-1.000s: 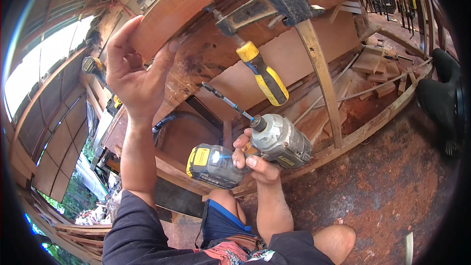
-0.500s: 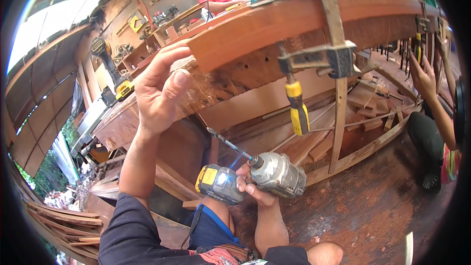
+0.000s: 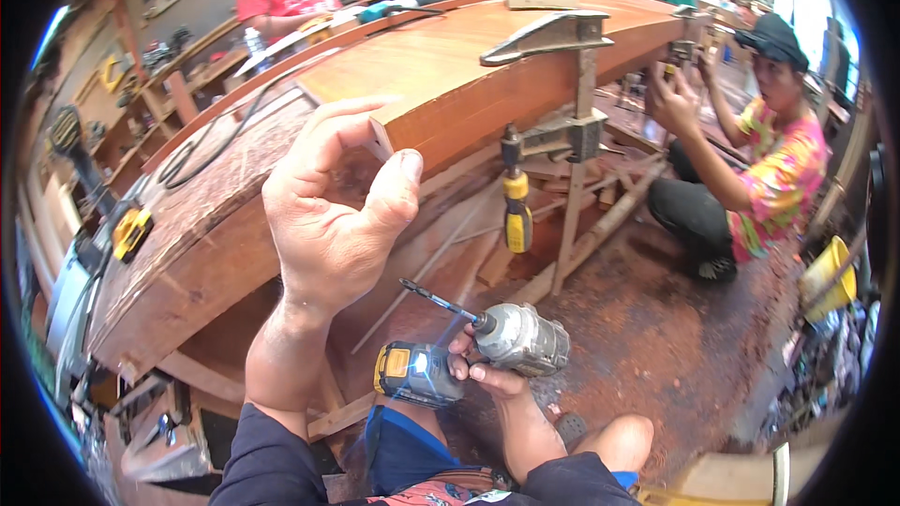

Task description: The person clamps a wooden strip onto the edge of a wooden board, drills into it using a power drill, and drives a screw using an impact driver.

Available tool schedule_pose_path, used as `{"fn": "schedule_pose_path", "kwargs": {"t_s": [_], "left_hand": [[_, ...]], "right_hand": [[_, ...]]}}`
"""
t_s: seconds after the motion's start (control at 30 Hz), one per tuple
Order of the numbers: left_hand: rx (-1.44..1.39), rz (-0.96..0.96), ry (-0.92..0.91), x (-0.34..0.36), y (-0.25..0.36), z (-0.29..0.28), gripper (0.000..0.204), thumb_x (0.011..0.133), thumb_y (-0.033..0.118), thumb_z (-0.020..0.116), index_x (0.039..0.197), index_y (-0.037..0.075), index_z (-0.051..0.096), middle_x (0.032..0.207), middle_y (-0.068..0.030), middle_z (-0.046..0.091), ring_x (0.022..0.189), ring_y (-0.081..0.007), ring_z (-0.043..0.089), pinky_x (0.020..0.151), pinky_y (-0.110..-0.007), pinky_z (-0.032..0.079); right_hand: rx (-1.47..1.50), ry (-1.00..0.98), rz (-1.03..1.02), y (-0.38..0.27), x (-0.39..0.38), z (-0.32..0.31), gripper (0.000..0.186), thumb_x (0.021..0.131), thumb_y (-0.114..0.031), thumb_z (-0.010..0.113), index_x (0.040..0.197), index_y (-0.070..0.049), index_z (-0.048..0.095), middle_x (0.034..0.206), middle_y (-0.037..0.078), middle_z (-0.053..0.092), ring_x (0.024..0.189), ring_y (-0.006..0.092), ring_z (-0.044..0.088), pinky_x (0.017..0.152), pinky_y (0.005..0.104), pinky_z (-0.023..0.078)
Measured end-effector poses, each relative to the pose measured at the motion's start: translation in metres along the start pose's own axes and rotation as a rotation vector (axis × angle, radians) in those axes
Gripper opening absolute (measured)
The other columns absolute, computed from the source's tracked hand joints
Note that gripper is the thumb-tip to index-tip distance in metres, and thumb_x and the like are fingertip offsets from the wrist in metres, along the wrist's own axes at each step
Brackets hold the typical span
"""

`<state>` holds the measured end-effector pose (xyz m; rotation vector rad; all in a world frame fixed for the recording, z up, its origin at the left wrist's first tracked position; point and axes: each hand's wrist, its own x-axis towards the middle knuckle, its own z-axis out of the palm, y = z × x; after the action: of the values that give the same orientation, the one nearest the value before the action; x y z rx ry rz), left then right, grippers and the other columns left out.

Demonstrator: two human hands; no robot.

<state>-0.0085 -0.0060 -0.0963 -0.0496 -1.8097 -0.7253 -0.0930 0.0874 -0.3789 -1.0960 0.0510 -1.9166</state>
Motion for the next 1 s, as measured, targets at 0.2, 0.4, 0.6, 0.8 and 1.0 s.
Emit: {"fn": "schedule_pose_path", "kwargs": {"t_s": [0.2,0.4,0.6,0.8,1.0], "left_hand": [[0.138,0.324,-0.016,0.004,-0.024,-0.025,0.027,0.084,0.009,0.078,0.104,-0.005,0.067,0.108,-0.0178,0.068,0.092,-0.0243,0.066,0.082,-0.035,0.053],[0.144,0.349,-0.054,0.010,-0.024,-0.031,0.024,0.085,0.016,0.074,0.103,0.000,0.073,0.109,-0.0157,0.073,0.108,-0.0302,0.068,0.101,-0.043,0.049],[0.094,0.325,-0.024,0.010,-0.020,-0.045,0.025,0.085,0.023,0.076,0.099,0.002,0.074,0.104,-0.0157,0.074,0.109,-0.0324,0.068,0.103,-0.050,0.047],[0.160,0.296,-0.095,0.021,-0.015,-0.052,0.022,0.087,0.019,0.074,0.096,-0.001,0.074,0.097,-0.0174,0.074,0.095,-0.0295,0.072,0.086,-0.036,0.056],[0.125,-0.028,-0.207,0.038,0.010,-0.042,0.033,0.094,0.034,0.067,0.082,0.006,0.077,0.058,-0.0071,0.065,0.050,-0.0112,0.060,0.049,-0.029,0.046]], "right_hand": [[-0.175,0.080,-0.035,-0.018,-0.008,0.029,0.064,0.081,0.001,0.066,0.142,-0.008,0.049,0.123,0.014,0.064,0.084,0.0188,0.062,0.078,0.0368,0.047],[-0.276,0.121,-0.166,-0.032,-0.014,0.045,0.070,0.079,-0.005,0.066,0.145,-0.006,0.043,0.126,0.011,0.064,0.077,0.0191,0.061,0.074,0.0383,0.047],[-0.325,0.132,-0.234,-0.035,-0.001,0.064,0.068,0.076,-0.001,0.067,0.141,-0.006,0.048,0.123,0.012,0.065,0.074,0.0206,0.061,0.070,0.0402,0.049],[-0.334,0.199,-0.264,-0.064,-0.018,0.079,0.066,0.075,0.000,0.065,0.139,-0.004,0.049,0.119,0.012,0.065,0.073,0.0224,0.062,0.068,0.0404,0.049],[-0.424,0.111,-0.376,-0.127,-0.041,0.062,0.066,0.077,-0.003,0.065,0.140,-0.002,0.047,0.121,0.015,0.064,0.070,0.0222,0.061,0.067,0.0386,0.051]]}}
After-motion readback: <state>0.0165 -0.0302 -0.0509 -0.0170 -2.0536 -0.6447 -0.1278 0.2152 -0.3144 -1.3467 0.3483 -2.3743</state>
